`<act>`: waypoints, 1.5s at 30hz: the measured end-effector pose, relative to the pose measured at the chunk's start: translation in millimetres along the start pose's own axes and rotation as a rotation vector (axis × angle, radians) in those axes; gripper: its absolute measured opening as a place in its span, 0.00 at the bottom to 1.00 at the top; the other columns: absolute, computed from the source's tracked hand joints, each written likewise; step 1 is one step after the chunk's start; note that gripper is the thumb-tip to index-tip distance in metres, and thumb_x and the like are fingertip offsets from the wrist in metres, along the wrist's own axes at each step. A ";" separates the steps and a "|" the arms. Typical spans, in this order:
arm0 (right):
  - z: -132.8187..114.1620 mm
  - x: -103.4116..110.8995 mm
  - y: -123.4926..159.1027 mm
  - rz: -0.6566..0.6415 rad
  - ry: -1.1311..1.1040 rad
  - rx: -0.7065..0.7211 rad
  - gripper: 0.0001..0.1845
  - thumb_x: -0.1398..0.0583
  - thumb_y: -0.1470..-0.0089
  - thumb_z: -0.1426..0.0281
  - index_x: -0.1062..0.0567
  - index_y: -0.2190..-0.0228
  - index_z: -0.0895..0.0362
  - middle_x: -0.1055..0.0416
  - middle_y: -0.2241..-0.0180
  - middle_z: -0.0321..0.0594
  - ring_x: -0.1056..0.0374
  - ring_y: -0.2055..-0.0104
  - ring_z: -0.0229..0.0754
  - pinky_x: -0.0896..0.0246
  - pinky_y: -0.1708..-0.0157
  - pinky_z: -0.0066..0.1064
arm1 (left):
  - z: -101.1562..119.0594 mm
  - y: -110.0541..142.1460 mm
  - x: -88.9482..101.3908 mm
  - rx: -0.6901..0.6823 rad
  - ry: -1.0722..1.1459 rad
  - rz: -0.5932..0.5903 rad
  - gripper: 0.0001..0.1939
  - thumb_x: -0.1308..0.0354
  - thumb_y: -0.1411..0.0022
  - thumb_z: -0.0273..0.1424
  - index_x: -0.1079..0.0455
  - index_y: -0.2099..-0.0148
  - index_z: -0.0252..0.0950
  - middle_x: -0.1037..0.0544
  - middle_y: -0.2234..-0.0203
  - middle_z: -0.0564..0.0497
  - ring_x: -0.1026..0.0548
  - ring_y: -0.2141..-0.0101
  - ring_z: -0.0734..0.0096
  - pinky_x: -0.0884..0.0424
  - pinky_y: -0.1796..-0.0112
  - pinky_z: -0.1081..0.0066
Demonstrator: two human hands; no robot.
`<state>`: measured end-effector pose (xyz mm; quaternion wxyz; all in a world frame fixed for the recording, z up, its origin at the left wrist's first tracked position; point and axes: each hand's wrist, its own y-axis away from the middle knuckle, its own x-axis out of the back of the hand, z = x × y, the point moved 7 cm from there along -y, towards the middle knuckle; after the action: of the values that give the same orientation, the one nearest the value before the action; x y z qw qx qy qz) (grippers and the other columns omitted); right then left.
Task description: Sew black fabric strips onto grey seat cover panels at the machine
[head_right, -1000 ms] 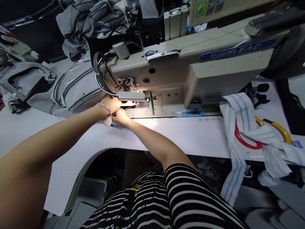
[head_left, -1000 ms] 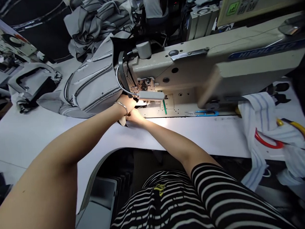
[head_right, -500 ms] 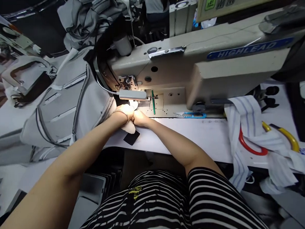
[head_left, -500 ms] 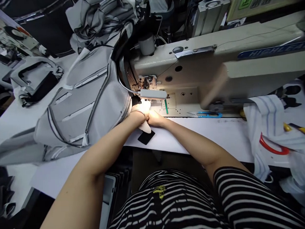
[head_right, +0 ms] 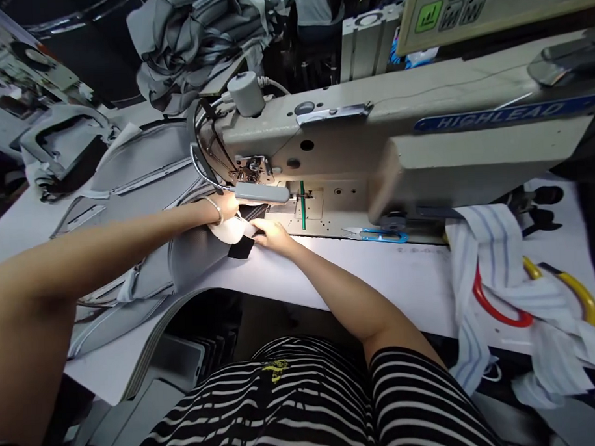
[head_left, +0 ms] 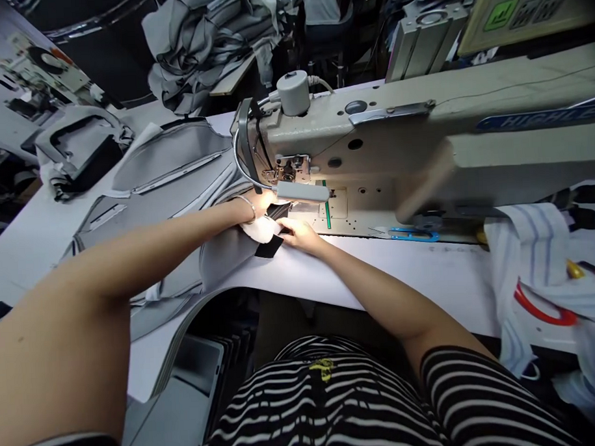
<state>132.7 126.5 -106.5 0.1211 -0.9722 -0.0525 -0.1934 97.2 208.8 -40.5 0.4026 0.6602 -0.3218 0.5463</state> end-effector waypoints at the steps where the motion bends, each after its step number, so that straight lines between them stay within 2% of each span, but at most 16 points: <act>1: -0.3 -1.2 -0.6 -0.003 0.059 0.002 0.11 0.42 0.53 0.76 0.31 0.64 0.59 0.30 0.64 0.39 0.36 0.62 0.38 0.44 0.62 0.28 | -2.0 3.9 -3.1 -0.024 0.006 -0.008 0.16 0.52 0.47 0.19 0.26 0.61 0.33 0.22 0.63 0.47 0.26 0.62 0.67 0.31 0.58 0.69; 3: 0.9 -4.8 -1.7 0.004 0.193 -0.001 0.06 0.42 0.53 0.75 0.31 0.68 0.59 0.31 0.67 0.39 0.37 0.62 0.39 0.45 0.64 0.28 | -3.4 9.3 -13.5 -0.073 0.022 -0.010 0.19 0.54 0.48 0.17 0.26 0.60 0.33 0.23 0.59 0.48 0.27 0.58 0.68 0.32 0.55 0.71; 5: 2.2 -9.4 -2.6 0.015 0.324 0.010 0.03 0.42 0.53 0.76 0.32 0.72 0.59 0.32 0.69 0.39 0.38 0.63 0.40 0.46 0.64 0.28 | -5.3 10.7 -25.9 -0.079 0.039 0.030 0.19 0.55 0.48 0.17 0.26 0.61 0.33 0.22 0.61 0.47 0.27 0.58 0.70 0.32 0.55 0.72; 8: 2.7 -15.2 -3.4 0.016 0.430 0.045 0.04 0.44 0.53 0.79 0.32 0.73 0.59 0.32 0.69 0.39 0.39 0.62 0.41 0.46 0.63 0.29 | -13.5 7.7 -39.7 -0.010 0.064 0.147 0.18 0.57 0.48 0.17 0.26 0.66 0.33 0.22 0.66 0.47 0.26 0.62 0.70 0.30 0.59 0.72; 11: 3.9 -14.5 -4.0 0.037 0.445 0.042 0.09 0.45 0.55 0.81 0.32 0.71 0.58 0.31 0.65 0.40 0.38 0.57 0.41 0.46 0.60 0.30 | -20.4 2.1 -47.6 0.021 0.082 0.185 0.16 0.53 0.49 0.21 0.27 0.62 0.34 0.22 0.67 0.47 0.25 0.65 0.68 0.30 0.61 0.71; 15: 6.8 -13.0 -6.0 0.037 0.447 0.018 0.12 0.47 0.58 0.83 0.31 0.71 0.57 0.30 0.61 0.41 0.38 0.53 0.42 0.47 0.59 0.31 | -21.4 -4.3 -47.9 -0.010 0.111 0.163 0.14 0.49 0.43 0.29 0.27 0.58 0.35 0.22 0.66 0.46 0.25 0.62 0.65 0.30 0.60 0.70; 20: 9.4 -10.4 -8.9 0.055 0.434 -0.017 0.07 0.46 0.54 0.80 0.32 0.75 0.57 0.28 0.63 0.42 0.36 0.55 0.42 0.48 0.62 0.30 | -4.6 -1.7 -47.1 -0.164 0.065 0.137 0.17 0.54 0.39 0.26 0.28 0.53 0.38 0.24 0.56 0.47 0.26 0.59 0.67 0.31 0.59 0.71; 24: 9.1 -5.7 -10.6 0.069 0.438 -0.078 0.07 0.44 0.51 0.77 0.34 0.78 0.58 0.27 0.67 0.40 0.35 0.60 0.41 0.51 0.63 0.30 | 1.2 0.3 -47.5 -0.216 -0.025 0.129 0.16 0.55 0.37 0.27 0.27 0.55 0.35 0.24 0.61 0.46 0.26 0.63 0.68 0.32 0.61 0.71; 27: 4.9 -0.8 -10.8 0.068 0.481 -0.088 0.07 0.44 0.51 0.77 0.35 0.79 0.58 0.28 0.70 0.39 0.35 0.63 0.40 0.52 0.64 0.29 | -1.6 -1.2 -45.2 -0.183 -0.031 0.120 0.15 0.55 0.37 0.28 0.27 0.56 0.37 0.24 0.63 0.46 0.27 0.63 0.68 0.33 0.61 0.72; 32: -1.3 12.2 -7.4 0.038 0.534 -0.053 0.08 0.45 0.51 0.76 0.35 0.80 0.58 0.31 0.76 0.37 0.38 0.70 0.37 0.54 0.65 0.30 | 0.4 0.9 -47.8 -0.052 0.016 0.097 0.15 0.54 0.37 0.30 0.27 0.55 0.38 0.25 0.61 0.46 0.28 0.62 0.65 0.34 0.63 0.71; 36: -0.4 17.9 -3.4 0.011 0.495 0.057 0.09 0.45 0.52 0.76 0.36 0.81 0.58 0.32 0.78 0.35 0.39 0.73 0.36 0.54 0.66 0.29 | 1.6 5.2 -50.0 0.077 0.149 0.225 0.14 0.53 0.38 0.27 0.26 0.56 0.36 0.25 0.59 0.46 0.28 0.59 0.66 0.33 0.61 0.72; 40: 5.3 15.8 0.9 0.034 0.405 0.185 0.10 0.45 0.51 0.77 0.35 0.82 0.57 0.29 0.74 0.38 0.34 0.69 0.38 0.50 0.66 0.29 | -14.1 4.9 -49.6 0.212 0.327 0.348 0.12 0.49 0.40 0.26 0.25 0.61 0.35 0.23 0.65 0.47 0.26 0.63 0.69 0.32 0.60 0.74; 42: 8.8 13.7 2.1 0.050 0.367 0.214 0.11 0.45 0.50 0.77 0.35 0.82 0.57 0.27 0.72 0.39 0.32 0.66 0.39 0.47 0.66 0.29 | -20.0 4.3 -47.1 0.216 0.379 0.405 0.11 0.48 0.40 0.26 0.24 0.62 0.35 0.22 0.67 0.49 0.26 0.65 0.70 0.31 0.61 0.74; 45: 13.7 11.1 1.6 0.055 0.331 0.211 0.10 0.43 0.50 0.75 0.33 0.81 0.57 0.25 0.69 0.41 0.31 0.63 0.40 0.44 0.65 0.29 | -19.1 4.6 -45.3 0.139 0.373 0.448 0.12 0.49 0.41 0.23 0.24 0.62 0.36 0.22 0.66 0.50 0.26 0.65 0.72 0.31 0.61 0.76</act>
<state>148.1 129.1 -114.8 0.2346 -0.9101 -0.0253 -0.3408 75.5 222.8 -82.6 0.2778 0.4870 -0.3418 0.7542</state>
